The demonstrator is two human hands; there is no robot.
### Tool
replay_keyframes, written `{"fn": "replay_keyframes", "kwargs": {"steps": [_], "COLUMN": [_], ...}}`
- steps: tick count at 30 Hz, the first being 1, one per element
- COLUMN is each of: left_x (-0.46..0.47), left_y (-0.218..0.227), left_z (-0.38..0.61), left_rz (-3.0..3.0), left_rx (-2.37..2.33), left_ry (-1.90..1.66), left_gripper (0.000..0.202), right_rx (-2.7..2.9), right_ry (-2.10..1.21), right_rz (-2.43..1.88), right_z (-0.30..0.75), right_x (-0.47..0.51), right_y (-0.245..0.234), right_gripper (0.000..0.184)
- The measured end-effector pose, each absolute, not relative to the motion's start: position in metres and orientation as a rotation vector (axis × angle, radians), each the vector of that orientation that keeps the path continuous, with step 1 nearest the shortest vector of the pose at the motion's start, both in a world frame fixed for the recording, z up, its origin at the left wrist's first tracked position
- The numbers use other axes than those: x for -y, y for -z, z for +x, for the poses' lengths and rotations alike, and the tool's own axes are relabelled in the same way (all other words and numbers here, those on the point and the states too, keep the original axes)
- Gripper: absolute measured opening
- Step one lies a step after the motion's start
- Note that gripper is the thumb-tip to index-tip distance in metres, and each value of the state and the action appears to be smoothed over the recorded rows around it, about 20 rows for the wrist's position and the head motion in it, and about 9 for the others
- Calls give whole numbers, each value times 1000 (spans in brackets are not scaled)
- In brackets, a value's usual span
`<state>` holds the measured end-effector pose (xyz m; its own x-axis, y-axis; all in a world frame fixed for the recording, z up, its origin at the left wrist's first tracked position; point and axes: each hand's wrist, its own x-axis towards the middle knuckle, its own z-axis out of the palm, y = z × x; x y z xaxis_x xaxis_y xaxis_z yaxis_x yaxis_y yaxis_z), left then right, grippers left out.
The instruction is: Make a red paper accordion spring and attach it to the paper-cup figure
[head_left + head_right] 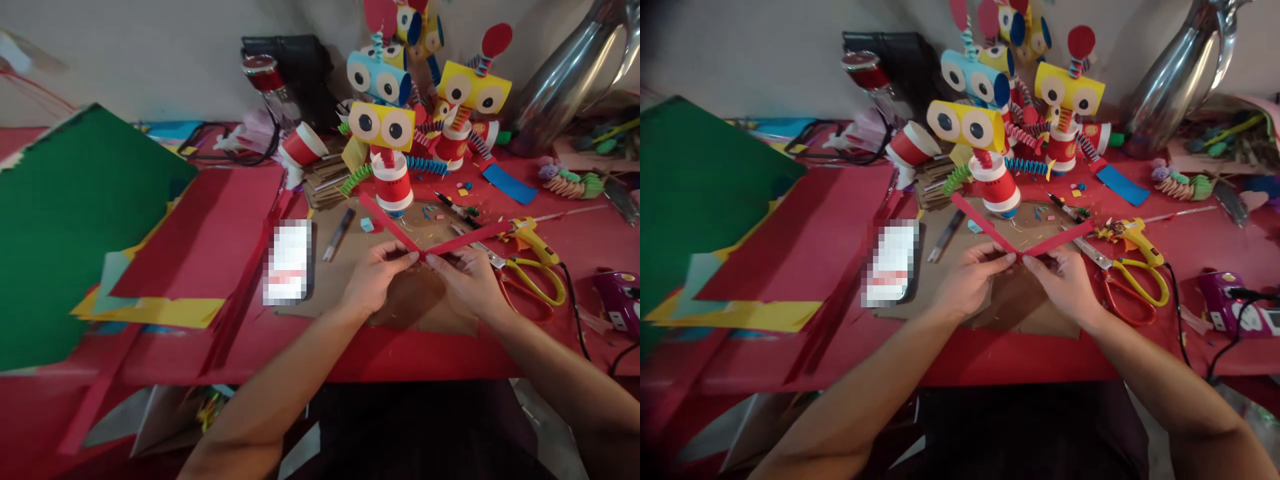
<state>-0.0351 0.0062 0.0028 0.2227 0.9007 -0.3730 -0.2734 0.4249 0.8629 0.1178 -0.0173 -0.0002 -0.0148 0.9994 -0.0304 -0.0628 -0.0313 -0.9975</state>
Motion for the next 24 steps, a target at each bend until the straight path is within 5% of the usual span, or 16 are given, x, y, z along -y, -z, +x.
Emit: {"fn": "replay_keyframes", "kwargs": {"steps": [9, 24], "left_x": [-10, -5], "left_y": [10, -1], "left_z": [-35, -23], "left_rz": [526, 637], "left_rx": [-1010, -1060], "left_ry": [-836, -891], "left_gripper": [13, 24], "right_rx": [1053, 1028], "right_ry": [-1508, -1358], "right_rz": [-1228, -1227], "right_z": [122, 127], "right_x": [9, 9], "right_y": [-2, -7], "right_gripper": [38, 29]}}
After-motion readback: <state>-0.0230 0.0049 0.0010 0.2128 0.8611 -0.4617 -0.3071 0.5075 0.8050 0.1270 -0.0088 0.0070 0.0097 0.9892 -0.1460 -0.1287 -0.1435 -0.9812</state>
